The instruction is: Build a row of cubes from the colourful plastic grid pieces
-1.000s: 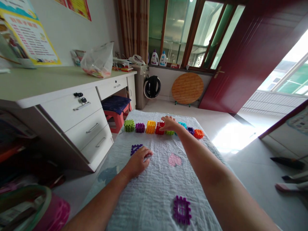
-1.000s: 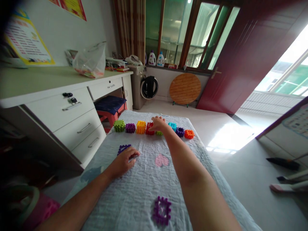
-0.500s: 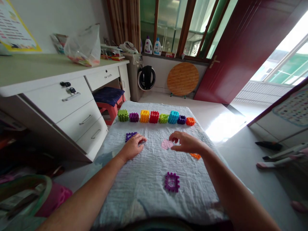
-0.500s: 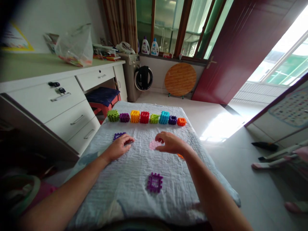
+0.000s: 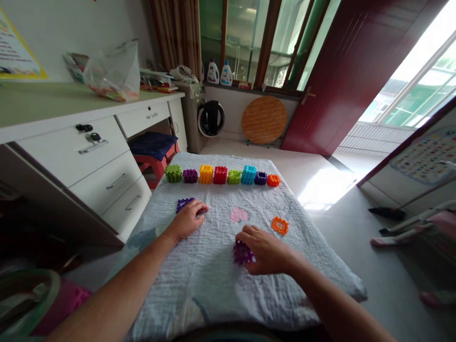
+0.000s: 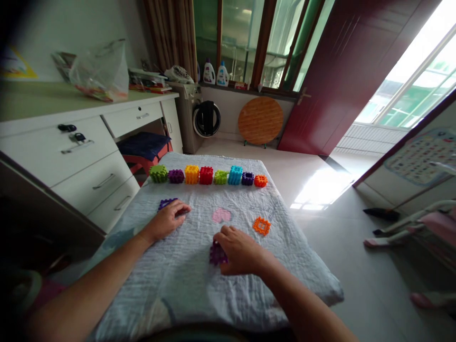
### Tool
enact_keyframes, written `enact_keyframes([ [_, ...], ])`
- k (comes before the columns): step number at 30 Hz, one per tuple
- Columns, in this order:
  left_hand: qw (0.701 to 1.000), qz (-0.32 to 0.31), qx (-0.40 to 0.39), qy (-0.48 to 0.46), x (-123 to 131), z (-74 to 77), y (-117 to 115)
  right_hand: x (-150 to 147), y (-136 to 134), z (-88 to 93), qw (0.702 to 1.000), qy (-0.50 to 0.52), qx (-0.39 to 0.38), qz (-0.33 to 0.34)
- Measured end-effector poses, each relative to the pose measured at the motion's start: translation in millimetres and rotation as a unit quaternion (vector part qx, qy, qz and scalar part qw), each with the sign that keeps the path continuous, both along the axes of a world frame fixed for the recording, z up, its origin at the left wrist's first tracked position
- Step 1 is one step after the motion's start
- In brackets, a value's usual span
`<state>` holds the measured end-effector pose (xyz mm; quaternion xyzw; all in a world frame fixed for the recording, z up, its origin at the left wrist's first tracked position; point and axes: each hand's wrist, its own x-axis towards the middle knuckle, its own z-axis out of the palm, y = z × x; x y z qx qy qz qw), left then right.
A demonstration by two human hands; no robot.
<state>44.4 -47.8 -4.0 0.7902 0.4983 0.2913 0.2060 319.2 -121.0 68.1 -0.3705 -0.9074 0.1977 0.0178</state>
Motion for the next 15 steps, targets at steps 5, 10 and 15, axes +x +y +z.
enact_keyframes([
  [5,1.0,-0.004,-0.008,0.006,0,2.7,0,2,33,-0.7,0.996,0.068,-0.038,-0.049],
  [10,1.0,-0.008,-0.01,0.009,-1,3.3,-1,7,55,-16.4,0.988,0.064,0.031,-0.135],
  [15,1.0,-0.008,-0.008,0.011,-1,2.8,-1,23,59,-32.7,0.955,0.09,0.09,-0.267],
])
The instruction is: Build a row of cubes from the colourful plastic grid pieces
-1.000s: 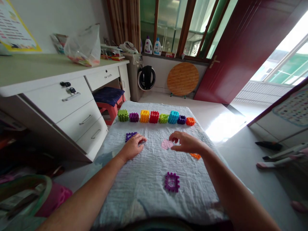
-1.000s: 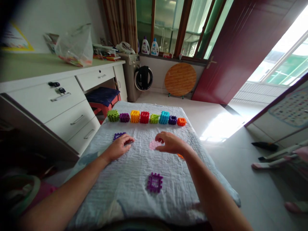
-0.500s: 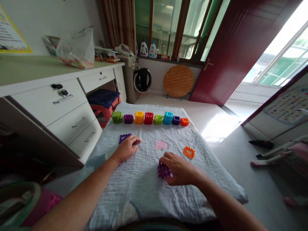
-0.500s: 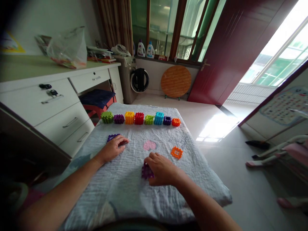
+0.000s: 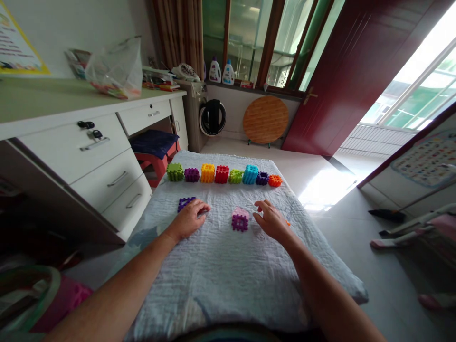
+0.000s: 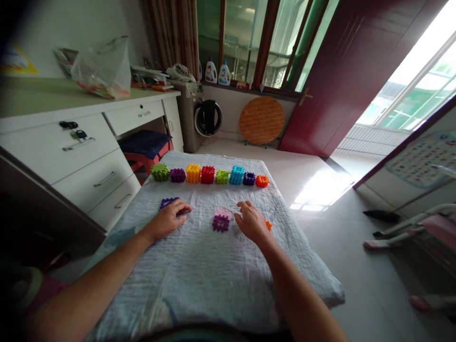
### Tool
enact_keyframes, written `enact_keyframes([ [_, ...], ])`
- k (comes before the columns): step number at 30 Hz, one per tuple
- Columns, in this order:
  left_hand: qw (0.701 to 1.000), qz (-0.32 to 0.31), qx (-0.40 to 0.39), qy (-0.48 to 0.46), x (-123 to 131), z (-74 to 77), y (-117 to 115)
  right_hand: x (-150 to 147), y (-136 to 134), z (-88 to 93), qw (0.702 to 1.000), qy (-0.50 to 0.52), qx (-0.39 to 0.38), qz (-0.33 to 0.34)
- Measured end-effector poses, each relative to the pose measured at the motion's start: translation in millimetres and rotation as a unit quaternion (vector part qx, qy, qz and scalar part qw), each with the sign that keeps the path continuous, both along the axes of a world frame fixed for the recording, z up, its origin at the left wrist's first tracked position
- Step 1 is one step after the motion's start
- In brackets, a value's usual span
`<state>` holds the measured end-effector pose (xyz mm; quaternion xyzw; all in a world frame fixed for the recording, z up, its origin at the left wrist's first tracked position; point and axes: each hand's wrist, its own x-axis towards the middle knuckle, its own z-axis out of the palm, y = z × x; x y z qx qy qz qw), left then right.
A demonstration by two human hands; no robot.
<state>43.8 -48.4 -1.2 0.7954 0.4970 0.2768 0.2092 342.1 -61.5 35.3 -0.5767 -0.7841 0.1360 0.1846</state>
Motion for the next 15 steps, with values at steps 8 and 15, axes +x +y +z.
enact_keyframes([
  [8,1.0,0.007,0.019,0.024,5,5.3,-5,-16,-6,-6.9,0.994,-0.01,0.01,0.111],
  [15,0.99,-0.087,0.077,0.081,51,26.1,-26,-33,-5,-25.2,0.985,0.056,0.065,0.15],
])
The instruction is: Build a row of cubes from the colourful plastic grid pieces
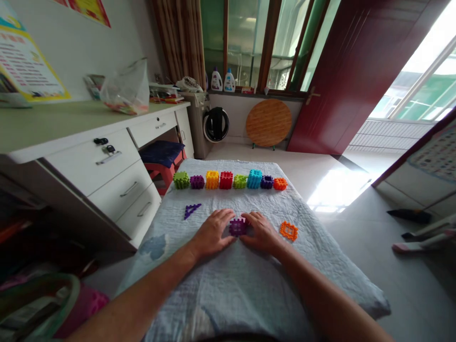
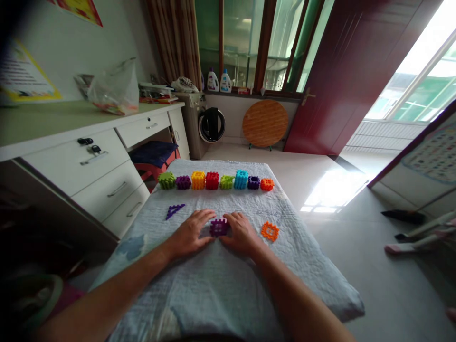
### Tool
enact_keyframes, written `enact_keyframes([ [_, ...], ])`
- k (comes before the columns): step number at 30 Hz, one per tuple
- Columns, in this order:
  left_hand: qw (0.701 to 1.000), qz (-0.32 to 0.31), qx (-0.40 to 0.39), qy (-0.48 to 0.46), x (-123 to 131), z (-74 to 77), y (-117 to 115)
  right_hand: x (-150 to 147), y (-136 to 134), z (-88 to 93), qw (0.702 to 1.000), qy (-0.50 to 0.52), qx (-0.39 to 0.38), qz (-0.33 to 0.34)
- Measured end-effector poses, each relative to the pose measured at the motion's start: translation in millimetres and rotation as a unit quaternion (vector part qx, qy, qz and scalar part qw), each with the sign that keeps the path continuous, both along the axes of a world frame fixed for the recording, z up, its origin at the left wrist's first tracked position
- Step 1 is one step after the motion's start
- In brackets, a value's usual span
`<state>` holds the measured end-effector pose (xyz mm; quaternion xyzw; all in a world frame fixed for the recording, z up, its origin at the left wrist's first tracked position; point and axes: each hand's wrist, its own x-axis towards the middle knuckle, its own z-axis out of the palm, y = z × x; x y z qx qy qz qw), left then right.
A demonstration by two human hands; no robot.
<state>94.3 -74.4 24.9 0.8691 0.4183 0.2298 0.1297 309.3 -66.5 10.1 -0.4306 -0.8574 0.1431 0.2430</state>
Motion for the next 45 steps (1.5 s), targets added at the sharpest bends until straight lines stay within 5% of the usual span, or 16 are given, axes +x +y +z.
enact_keyframes([
  [8,0.993,-0.038,-0.031,0.112,27,11.3,15,3,2,-6.3,0.997,0.08,-0.013,0.004],
  [14,0.987,-0.068,-0.066,0.131,16,26.2,34,8,0,-3.0,0.996,0.078,-0.033,-0.004],
  [24,0.967,0.204,0.004,0.153,-100,65.8,125,8,-2,1.3,0.996,0.067,-0.054,-0.005],
  [31,0.953,0.232,-0.029,0.195,-110,63.4,169,9,-5,2.5,0.996,0.072,-0.057,-0.005],
  [45,0.947,0.214,-0.037,0.236,-100,54.8,190,10,-5,3.9,0.995,0.07,-0.064,-0.01],
])
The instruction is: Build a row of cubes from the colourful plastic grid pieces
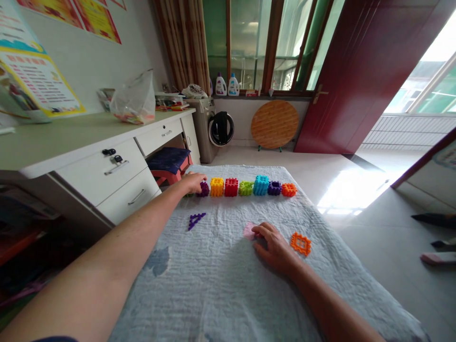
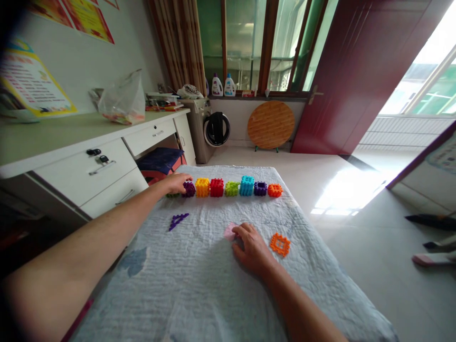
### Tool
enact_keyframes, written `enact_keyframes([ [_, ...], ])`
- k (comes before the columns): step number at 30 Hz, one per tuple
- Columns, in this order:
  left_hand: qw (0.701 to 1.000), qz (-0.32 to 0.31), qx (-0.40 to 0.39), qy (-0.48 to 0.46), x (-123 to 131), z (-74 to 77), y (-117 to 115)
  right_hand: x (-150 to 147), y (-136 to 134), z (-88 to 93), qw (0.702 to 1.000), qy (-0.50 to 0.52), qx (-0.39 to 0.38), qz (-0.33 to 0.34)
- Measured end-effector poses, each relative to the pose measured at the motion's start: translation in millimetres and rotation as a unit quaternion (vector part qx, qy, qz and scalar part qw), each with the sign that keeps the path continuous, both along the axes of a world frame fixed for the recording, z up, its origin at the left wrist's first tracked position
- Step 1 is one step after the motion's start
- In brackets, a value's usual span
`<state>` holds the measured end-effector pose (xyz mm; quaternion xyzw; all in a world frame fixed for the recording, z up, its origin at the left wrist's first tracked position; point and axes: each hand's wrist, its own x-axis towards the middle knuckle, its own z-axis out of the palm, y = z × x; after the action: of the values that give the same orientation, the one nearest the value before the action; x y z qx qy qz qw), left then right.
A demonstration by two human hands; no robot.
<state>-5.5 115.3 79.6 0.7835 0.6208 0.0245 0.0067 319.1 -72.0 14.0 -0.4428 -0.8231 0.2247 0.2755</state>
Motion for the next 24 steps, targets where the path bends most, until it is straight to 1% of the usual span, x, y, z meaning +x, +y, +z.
enact_keyframes([
  [2,1.0,-0.002,0.014,-0.003,1,0.1,-2,1,0,0.0,1.0,0.004,0.002,0.003],
  [4,0.999,-0.01,0.041,-0.009,4,1.5,-9,2,0,-0.4,1.0,0.013,0.004,0.001],
  [6,0.995,-0.035,0.093,-0.025,9,2.8,-23,6,1,-0.7,0.999,0.026,0.014,-0.016],
  [8,0.987,-0.08,0.127,-0.052,15,1.4,-43,10,3,-0.9,0.998,0.036,0.031,-0.045],
  [9,0.985,-0.104,0.123,-0.069,17,-1.1,-55,12,4,-1.0,0.997,0.038,0.037,-0.06],
  [11,0.979,-0.154,0.075,-0.11,17,-10.2,-78,16,6,-1.4,0.995,0.037,0.044,-0.084],
  [12,0.977,-0.165,0.044,-0.125,14,-16.6,-89,17,7,-1.7,0.994,0.032,0.044,-0.092],
  [14,0.981,-0.149,-0.012,-0.126,6,-31.0,-106,18,9,-2.7,0.994,0.013,0.044,-0.1],
  [16,0.987,-0.11,-0.052,-0.106,-4,-44.0,-118,17,9,-4.2,0.994,-0.006,0.045,-0.097],
  [18,0.99,-0.071,-0.061,-0.106,-11,-52.3,-125,15,8,-5.9,0.995,-0.013,0.049,-0.091],
  [21,0.991,-0.053,-0.041,-0.117,-13,-53.9,-130,11,5,-7.9,0.995,-0.014,0.057,-0.086],
  [24,0.992,-0.056,-0.036,-0.111,-7,-48.3,-132,13,6,-5.3,0.994,-0.017,0.063,-0.083],
])
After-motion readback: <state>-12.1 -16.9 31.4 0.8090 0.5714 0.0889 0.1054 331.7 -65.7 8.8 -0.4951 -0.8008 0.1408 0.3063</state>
